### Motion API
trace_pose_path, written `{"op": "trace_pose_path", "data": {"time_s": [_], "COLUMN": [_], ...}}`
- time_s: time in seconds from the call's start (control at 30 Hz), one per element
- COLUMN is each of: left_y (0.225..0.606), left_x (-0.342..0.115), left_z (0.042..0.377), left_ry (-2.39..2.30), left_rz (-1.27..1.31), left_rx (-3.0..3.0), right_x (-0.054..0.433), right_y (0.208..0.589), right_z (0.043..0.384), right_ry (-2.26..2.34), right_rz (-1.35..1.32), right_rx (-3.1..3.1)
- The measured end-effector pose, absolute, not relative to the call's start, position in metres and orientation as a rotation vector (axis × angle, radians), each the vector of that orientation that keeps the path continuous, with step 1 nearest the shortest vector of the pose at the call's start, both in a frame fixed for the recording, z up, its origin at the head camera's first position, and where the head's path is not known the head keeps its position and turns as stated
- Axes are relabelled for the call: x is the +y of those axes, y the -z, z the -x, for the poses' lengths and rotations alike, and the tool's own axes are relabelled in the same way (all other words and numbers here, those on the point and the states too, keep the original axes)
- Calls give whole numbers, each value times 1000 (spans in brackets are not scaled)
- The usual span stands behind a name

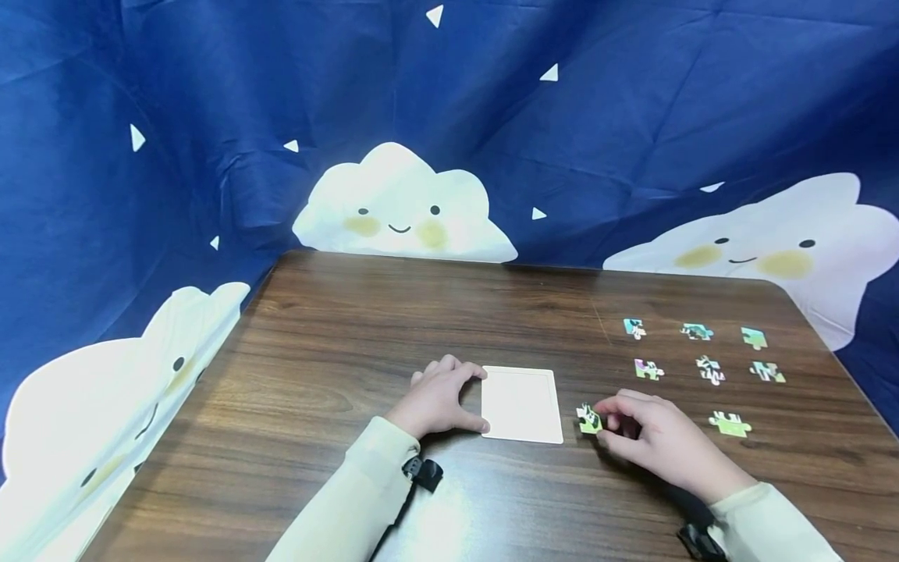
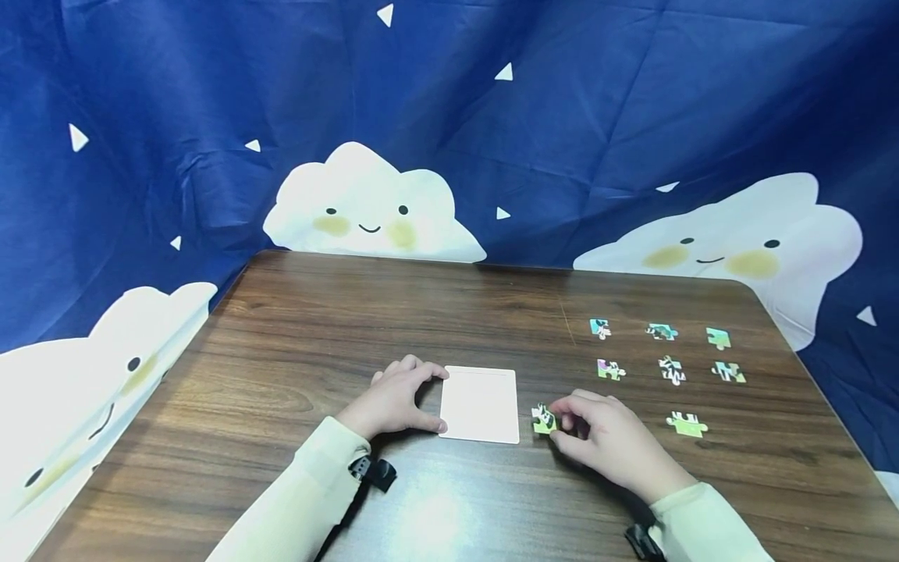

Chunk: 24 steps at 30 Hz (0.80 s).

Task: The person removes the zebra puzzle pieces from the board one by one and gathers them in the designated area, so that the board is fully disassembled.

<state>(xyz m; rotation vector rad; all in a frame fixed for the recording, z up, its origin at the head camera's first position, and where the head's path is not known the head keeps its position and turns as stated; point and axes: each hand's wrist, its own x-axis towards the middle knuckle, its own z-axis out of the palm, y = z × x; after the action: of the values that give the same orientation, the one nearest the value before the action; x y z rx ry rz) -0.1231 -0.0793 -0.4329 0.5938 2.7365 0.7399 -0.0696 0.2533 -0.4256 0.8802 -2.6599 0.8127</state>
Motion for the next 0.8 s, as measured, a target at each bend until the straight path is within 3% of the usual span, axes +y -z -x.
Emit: {"op": "trace_pose_path", "data": {"time_s": [0.8], "left_y": [434], "left_x": [-78], "left_z": [124], "left_ry": [-723], "left_rz": [-581], "left_rx": [2742], "right_x": [332], "right_y": [433], "right_z": [48], "right_ry": [-677], "right_rz": [-583], "right_rx": [-2651]}}
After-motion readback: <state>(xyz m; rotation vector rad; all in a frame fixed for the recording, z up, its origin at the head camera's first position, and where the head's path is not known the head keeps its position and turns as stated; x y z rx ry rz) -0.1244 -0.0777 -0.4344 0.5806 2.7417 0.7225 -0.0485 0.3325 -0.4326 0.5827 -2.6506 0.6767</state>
